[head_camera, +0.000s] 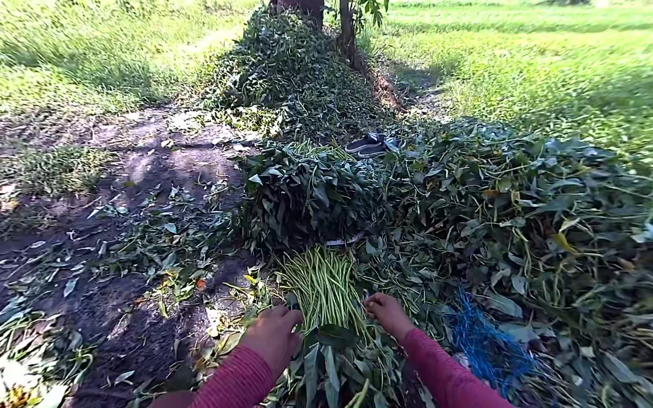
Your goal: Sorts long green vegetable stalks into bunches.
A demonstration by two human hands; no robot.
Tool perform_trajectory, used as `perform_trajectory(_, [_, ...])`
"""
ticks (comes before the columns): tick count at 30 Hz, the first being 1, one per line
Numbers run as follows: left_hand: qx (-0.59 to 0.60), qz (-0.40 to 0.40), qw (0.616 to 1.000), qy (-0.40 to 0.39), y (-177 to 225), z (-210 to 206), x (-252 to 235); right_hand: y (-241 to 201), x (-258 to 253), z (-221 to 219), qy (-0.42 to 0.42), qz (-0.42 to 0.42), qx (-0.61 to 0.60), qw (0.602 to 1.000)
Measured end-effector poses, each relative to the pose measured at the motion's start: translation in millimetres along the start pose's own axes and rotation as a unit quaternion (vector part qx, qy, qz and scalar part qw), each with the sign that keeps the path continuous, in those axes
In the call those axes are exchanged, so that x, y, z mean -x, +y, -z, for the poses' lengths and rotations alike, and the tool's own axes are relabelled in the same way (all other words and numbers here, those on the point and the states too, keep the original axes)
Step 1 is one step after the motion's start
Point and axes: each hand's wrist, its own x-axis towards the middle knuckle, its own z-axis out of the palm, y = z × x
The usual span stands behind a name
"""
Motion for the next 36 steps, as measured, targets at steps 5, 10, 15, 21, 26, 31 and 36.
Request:
perform_trajectory(5, [-0.026, -0.049, 0.99, -0.127, 6, -88, -106, 23, -19, -21, -0.035, 0.002, 0.096, 0.995])
perform_trajectory(10, [-0.077, -0.021, 0.969, -0.234, -1, -97, -108, 20, -26, -42, -0.048, -0.007, 0.143, 0.989])
perform_trajectory(15, [0.032, 0.1, 0.97, -0.219, -28, -96, -119, 5, -28, -34, 0.005, 0.0, 0.104, 0.995])
perform_trajectory(21, [0.12, 0.166, 0.961, -0.188, -33, -114, -132, -9, -38, -47, -0.015, -0.018, 0.068, 0.997])
perform_trajectory(26, [0.062, 0.196, 0.959, -0.197, -21, -118, -136, -33, -35, -62, -0.001, -0.029, 0.183, 0.983])
perform_trajectory(31, [0.052, 0.205, 0.964, -0.162, 6, -112, -123, -50, -33, -78, 0.0, -0.053, 0.267, 0.962])
perform_trajectory(36, [0.103, 0.189, 0.951, -0.223, -12, -118, -128, -43, -37, -62, -0.028, -0.08, 0.184, 0.979])
